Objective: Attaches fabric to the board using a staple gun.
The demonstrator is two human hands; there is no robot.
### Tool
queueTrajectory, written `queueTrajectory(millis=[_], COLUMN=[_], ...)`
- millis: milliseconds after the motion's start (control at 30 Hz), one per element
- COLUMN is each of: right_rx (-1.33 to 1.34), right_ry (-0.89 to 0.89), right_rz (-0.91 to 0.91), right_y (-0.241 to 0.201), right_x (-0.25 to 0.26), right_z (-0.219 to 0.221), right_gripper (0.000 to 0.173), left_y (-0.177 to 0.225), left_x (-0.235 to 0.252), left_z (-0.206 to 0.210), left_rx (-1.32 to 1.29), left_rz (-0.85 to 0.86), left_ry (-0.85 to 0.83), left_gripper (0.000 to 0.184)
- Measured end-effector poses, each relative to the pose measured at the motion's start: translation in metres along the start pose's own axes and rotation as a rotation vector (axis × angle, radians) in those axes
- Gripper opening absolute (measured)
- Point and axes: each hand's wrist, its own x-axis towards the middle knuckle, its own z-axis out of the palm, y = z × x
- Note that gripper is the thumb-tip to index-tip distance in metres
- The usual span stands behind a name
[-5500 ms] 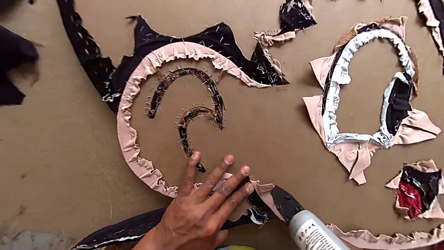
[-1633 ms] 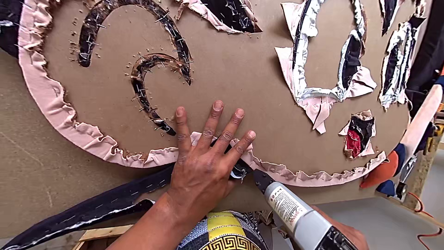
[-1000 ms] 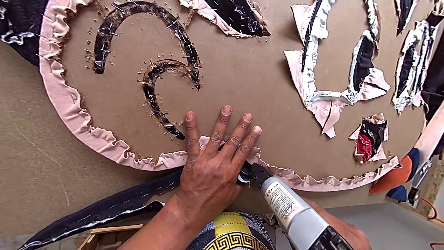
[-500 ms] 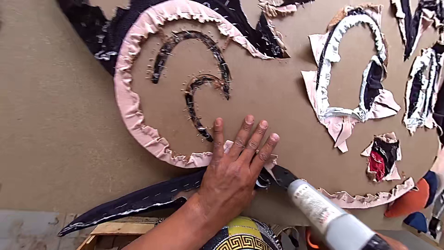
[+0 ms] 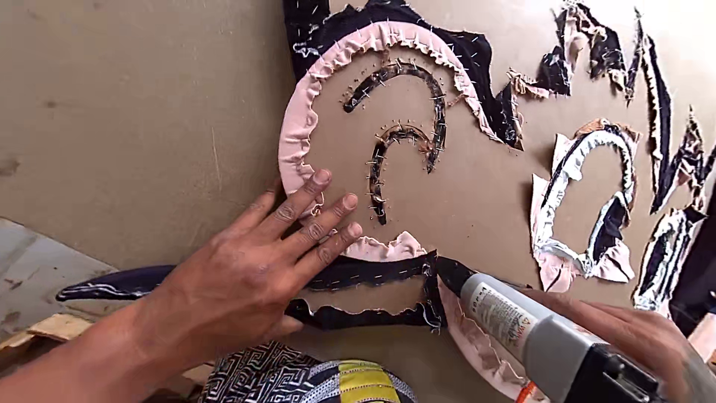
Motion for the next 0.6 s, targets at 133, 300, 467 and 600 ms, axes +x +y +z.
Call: queueTrajectory(millis=[133,300,467,600], right_rx=[-0.047,-0.084,-0.119,-0.130], right_ry=[-0.068,-0.098,-0.159,-0.188], right_rz=[-0.080,-0.106,-0.087,-0.077], right_y=[0.010,0.011,0.007,0.010], right_x=[0.018,0.030,0.036,0.038], right_z=[-0.004,-0.010,-0.018,-0.023], right_gripper=[0.037,0.039,0.040,0.039], left_y=[0.000,0.000,0.000,0.000], left_x=[-0.001,-0.003,-0.003,-0.002], left_z=[0.000,0.002,0.002,0.002], left_rx=[0.028,0.041,0.038,0.029], left_rz=[0.013,0.013,0.001,-0.003], left_ry=[0.013,0.018,0.032,0.036], left_gripper=[0.107,0.105,0.097,0.097])
